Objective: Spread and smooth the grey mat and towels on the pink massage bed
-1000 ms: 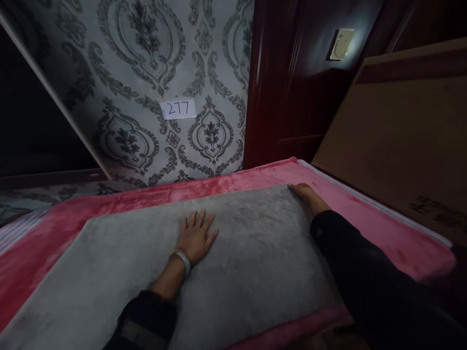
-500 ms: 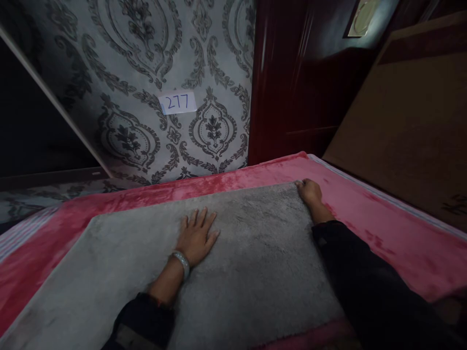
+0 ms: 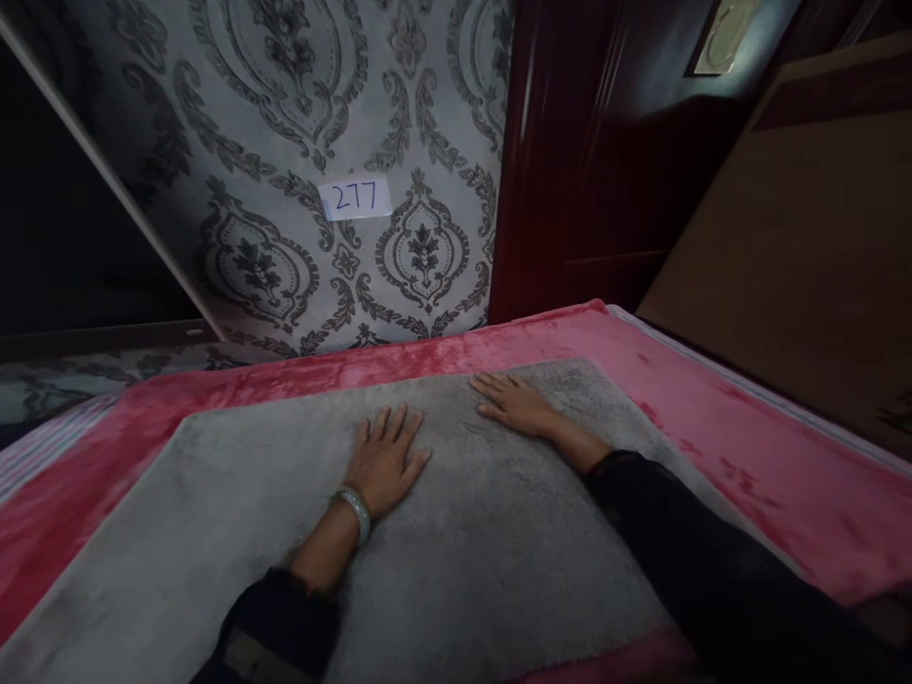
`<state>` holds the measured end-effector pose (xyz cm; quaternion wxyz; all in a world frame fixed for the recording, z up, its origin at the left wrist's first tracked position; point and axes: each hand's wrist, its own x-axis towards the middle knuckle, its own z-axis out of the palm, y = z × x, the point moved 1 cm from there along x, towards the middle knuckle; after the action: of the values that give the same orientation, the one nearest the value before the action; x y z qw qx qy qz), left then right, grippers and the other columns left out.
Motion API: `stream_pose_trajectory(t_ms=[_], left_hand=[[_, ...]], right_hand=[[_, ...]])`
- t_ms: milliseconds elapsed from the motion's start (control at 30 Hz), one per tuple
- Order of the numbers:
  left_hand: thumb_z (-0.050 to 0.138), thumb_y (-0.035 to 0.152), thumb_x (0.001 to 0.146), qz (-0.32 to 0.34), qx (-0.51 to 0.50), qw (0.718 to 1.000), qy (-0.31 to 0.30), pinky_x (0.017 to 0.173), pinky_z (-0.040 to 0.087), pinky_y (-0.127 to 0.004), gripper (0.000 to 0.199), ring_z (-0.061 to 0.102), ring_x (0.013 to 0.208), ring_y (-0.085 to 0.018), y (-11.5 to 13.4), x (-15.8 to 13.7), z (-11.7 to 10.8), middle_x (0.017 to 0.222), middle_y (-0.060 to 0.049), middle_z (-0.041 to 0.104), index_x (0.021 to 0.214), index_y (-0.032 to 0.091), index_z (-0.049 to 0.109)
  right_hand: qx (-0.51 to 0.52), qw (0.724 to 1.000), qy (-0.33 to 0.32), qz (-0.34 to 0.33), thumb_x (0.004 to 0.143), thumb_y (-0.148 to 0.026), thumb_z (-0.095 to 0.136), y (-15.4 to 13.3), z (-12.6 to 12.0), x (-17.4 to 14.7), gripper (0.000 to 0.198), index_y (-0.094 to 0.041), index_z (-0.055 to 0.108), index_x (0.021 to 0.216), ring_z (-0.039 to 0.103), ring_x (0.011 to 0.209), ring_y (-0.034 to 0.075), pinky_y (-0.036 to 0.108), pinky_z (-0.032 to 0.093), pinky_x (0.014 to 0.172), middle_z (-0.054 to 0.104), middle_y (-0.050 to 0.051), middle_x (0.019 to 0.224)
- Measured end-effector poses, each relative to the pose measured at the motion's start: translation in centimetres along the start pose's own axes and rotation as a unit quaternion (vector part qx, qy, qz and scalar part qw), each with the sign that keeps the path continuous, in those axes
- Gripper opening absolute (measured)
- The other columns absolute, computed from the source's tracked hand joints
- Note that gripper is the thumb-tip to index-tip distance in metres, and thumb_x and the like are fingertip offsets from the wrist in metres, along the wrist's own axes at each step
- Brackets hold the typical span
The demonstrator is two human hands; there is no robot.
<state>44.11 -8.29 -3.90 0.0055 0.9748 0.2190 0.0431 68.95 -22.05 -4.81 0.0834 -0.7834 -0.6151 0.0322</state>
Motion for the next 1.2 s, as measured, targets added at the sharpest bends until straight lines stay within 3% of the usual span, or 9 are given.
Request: stream_pose_trajectory(t_ms=[167,400,500,633,700,767,867,1000,1200], left_hand=[[0.042,0.054,0.099,0.0,-0.004,1.0,0.016,0.121,0.024,-0.062,0.062,0.026,0.153,-0.036,0.0,-0.1,0.1,0.166,-0.009,0.032,0.156,0.03,0.04],[0.038,0.063,0.097,-0.061,-0.001,0.998,-0.008,0.121,0.02,-0.063,0.069,0.025,0.153,-0.038,-1.0,-0.1,-0.7,0.166,-0.011,0.031,0.156,0.029,0.04],[0.034,0.063,0.097,-0.129,0.008,0.991,-0.023,0.121,0.02,-0.064,0.07,0.022,0.154,-0.039,-2.3,-0.1,-1.4,0.167,-0.012,0.029,0.156,0.027,0.04],[0.032,0.061,0.097,-0.205,0.0,0.978,-0.021,0.12,0.02,-0.066,0.071,0.021,0.153,-0.042,-3.9,-0.4,-1.8,0.166,-0.015,0.029,0.157,0.023,0.039],[0.032,0.06,0.098,-0.217,-0.004,0.976,-0.011,0.119,0.02,-0.067,0.071,0.022,0.153,-0.044,-4.2,-0.4,-1.8,0.165,-0.017,0.03,0.156,0.021,0.041],[0.034,0.058,0.098,-0.203,-0.007,0.979,0.004,0.118,0.02,-0.068,0.069,0.023,0.152,-0.045,-4.1,-0.5,-1.7,0.165,-0.018,0.031,0.155,0.02,0.042],[0.035,0.054,0.1,-0.127,-0.02,0.991,0.018,0.12,0.02,-0.065,0.063,0.025,0.153,-0.039,-3.1,-0.6,-1.5,0.166,-0.015,0.03,0.154,0.022,0.042],[0.035,0.049,0.102,-0.022,-0.034,0.999,0.005,0.123,0.017,-0.062,0.058,0.023,0.155,-0.03,-1.3,-1.0,-1.3,0.167,-0.011,0.03,0.154,0.024,0.041],[0.036,0.054,0.1,0.003,-0.05,0.997,-0.057,0.122,0.02,-0.064,0.067,0.021,0.155,-0.032,2.1,1.6,-2.0,0.168,-0.013,0.026,0.158,0.021,0.033]], right_hand=[[-0.017,0.996,-0.008,0.084,0.103,-0.06,0.025,3.1,-0.5,-0.8,0.067,-0.028,0.029,0.161,0.017,0.155,0.025,0.05,0.016,0.125,0.021,0.004,0.168],[-0.011,0.923,0.062,0.38,0.101,-0.057,0.023,12.1,-1.6,-6.5,0.066,-0.028,0.032,0.16,0.024,0.153,0.033,0.065,0.025,0.117,0.026,0.009,0.167],[-0.002,0.901,0.076,0.428,0.102,-0.052,0.019,13.0,-1.5,-8.4,0.067,-0.022,0.032,0.16,0.024,0.152,0.032,0.063,0.024,0.118,0.026,0.011,0.167],[-0.01,0.87,0.121,0.477,0.102,-0.05,0.018,11.2,-1.9,-9.1,0.068,-0.016,0.034,0.159,0.024,0.152,0.036,0.067,0.026,0.115,0.028,0.017,0.165],[-0.021,0.879,0.14,0.456,0.101,-0.052,0.02,9.5,-2.6,-8.4,0.07,-0.017,0.032,0.16,0.019,0.153,0.037,0.07,0.026,0.113,0.023,0.019,0.166],[-0.026,0.914,0.129,0.385,0.101,-0.054,0.023,7.3,-3.3,-7.0,0.07,-0.02,0.029,0.161,0.016,0.154,0.036,0.069,0.024,0.115,0.02,0.016,0.168],[-0.023,0.955,0.088,0.282,0.102,-0.055,0.022,4.2,-3.5,-4.5,0.068,-0.024,0.026,0.162,0.016,0.155,0.031,0.064,0.021,0.119,0.02,0.011,0.169],[-0.044,0.964,0.05,0.257,0.103,-0.053,0.021,1.9,-1.5,-3.3,0.065,-0.025,0.029,0.162,0.02,0.154,0.031,0.063,0.021,0.12,0.023,0.009,0.168],[-0.069,0.961,0.039,0.266,0.104,-0.053,0.019,2.0,0.8,-4.1,0.063,-0.029,0.031,0.161,0.023,0.153,0.03,0.059,0.022,0.121,0.024,0.005,0.168]])
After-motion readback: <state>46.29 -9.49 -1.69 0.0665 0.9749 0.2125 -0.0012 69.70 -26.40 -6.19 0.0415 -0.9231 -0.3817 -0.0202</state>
